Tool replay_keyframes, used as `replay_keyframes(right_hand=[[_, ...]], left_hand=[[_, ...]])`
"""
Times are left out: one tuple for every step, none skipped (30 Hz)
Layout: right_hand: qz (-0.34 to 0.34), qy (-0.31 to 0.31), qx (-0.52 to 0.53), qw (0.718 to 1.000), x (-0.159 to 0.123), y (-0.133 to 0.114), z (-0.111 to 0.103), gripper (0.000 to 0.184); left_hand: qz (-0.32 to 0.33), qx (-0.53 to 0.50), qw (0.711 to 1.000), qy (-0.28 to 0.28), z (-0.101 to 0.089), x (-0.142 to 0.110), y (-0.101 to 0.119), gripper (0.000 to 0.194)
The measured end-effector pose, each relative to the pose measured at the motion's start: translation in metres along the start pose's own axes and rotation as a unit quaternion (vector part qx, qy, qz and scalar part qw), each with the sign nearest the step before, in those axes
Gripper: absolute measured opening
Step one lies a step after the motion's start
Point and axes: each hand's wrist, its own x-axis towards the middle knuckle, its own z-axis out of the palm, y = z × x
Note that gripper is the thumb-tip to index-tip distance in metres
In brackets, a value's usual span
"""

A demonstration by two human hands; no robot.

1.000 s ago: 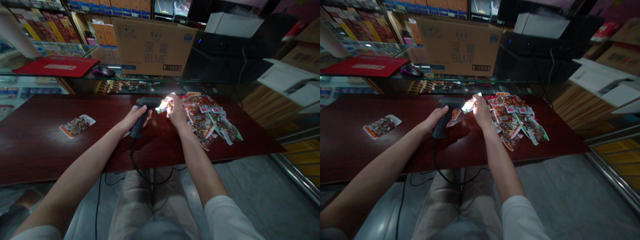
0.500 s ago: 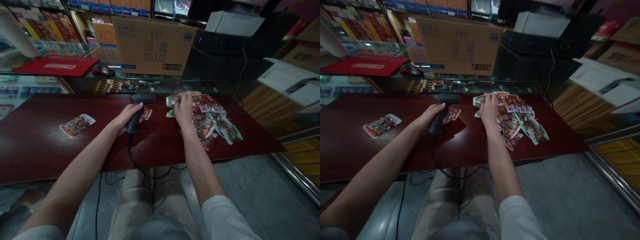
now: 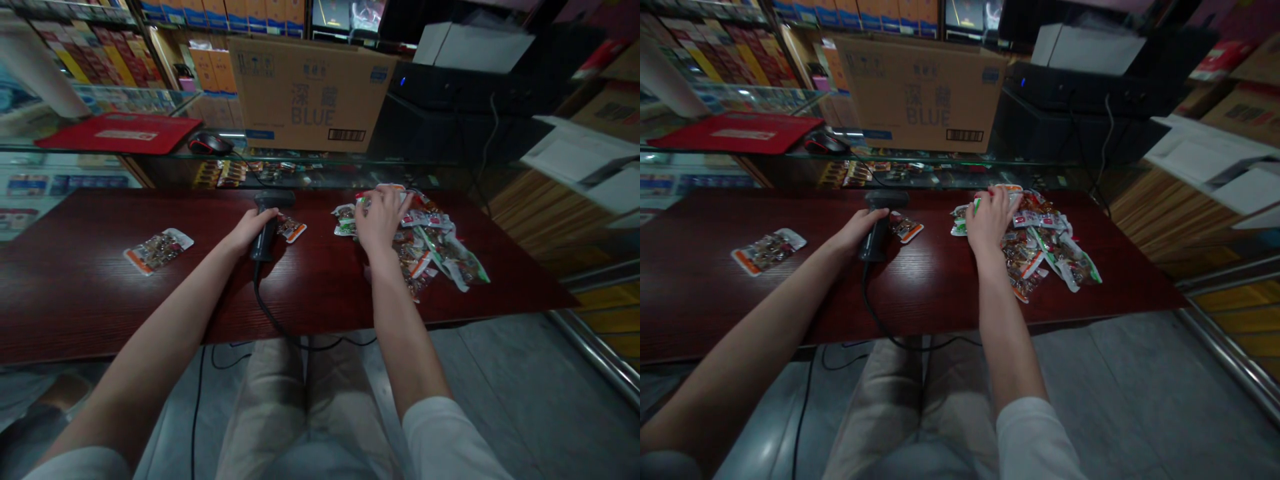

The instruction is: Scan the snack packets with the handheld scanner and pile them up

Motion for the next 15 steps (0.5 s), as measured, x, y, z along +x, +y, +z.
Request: replay_keyframes(right_hand=[[-0.034, -0.015, 0.031, 0.999, -0.002, -0.005, 0.002, 0.022], [-0.07, -0.038, 0.066, 0.995, -0.004, -0.011, 0.007, 0.022], [-0.103, -0.067, 0.098, 0.988, -0.008, -0.017, 0.012, 0.022], [-0.128, -0.1, 0.126, 0.979, -0.013, -0.023, 0.019, 0.021], [-0.142, -0.136, 0.144, 0.97, -0.018, -0.029, 0.026, 0.021], [-0.143, -0.172, 0.15, 0.963, -0.023, -0.034, 0.033, 0.022], [-0.142, -0.2, 0.145, 0.958, -0.028, -0.038, 0.039, 0.024], [-0.144, -0.22, 0.135, 0.955, -0.032, -0.041, 0.045, 0.028], [-0.145, -0.233, 0.124, 0.954, -0.035, -0.042, 0.049, 0.03], [-0.148, -0.238, 0.115, 0.953, -0.036, -0.042, 0.052, 0.032], [-0.15, -0.239, 0.111, 0.953, -0.037, -0.042, 0.055, 0.032], [-0.148, -0.239, 0.111, 0.953, -0.037, -0.04, 0.056, 0.032], [-0.142, -0.238, 0.114, 0.954, -0.036, -0.039, 0.056, 0.033], [-0.133, -0.239, 0.119, 0.955, -0.035, -0.038, 0.057, 0.034], [-0.123, -0.239, 0.126, 0.955, -0.034, -0.036, 0.057, 0.037]], left_hand=[[-0.001, -0.014, 1.0, -0.002, 0.0, 0.0, 0.0, 0.045], [-0.004, -0.029, 1.0, -0.005, -0.001, 0.0, 0.0, 0.044], [-0.008, -0.046, 0.999, -0.007, -0.001, 0.0, 0.0, 0.043], [-0.01, -0.064, 0.998, -0.011, 0.0, 0.0, 0.0, 0.041], [-0.009, -0.082, 0.997, -0.013, 0.0, -0.001, 0.001, 0.039], [-0.007, -0.097, 0.995, -0.014, 0.001, -0.001, 0.001, 0.037], [-0.005, -0.108, 0.994, -0.015, 0.002, -0.002, 0.001, 0.035], [-0.003, -0.114, 0.993, -0.017, 0.004, -0.002, 0.002, 0.033], [-0.001, -0.119, 0.993, -0.02, 0.005, -0.003, 0.002, 0.033], [0.002, -0.125, 0.992, -0.026, 0.007, -0.003, 0.002, 0.033], [0.006, -0.132, 0.991, -0.032, 0.008, -0.004, 0.002, 0.034], [0.013, -0.142, 0.989, -0.038, 0.01, -0.004, 0.001, 0.034], [0.021, -0.152, 0.987, -0.041, 0.01, -0.004, 0.001, 0.033], [0.028, -0.16, 0.986, -0.041, 0.011, -0.004, 0.0, 0.033], [0.034, -0.167, 0.985, -0.039, 0.011, -0.004, 0.0, 0.034]])
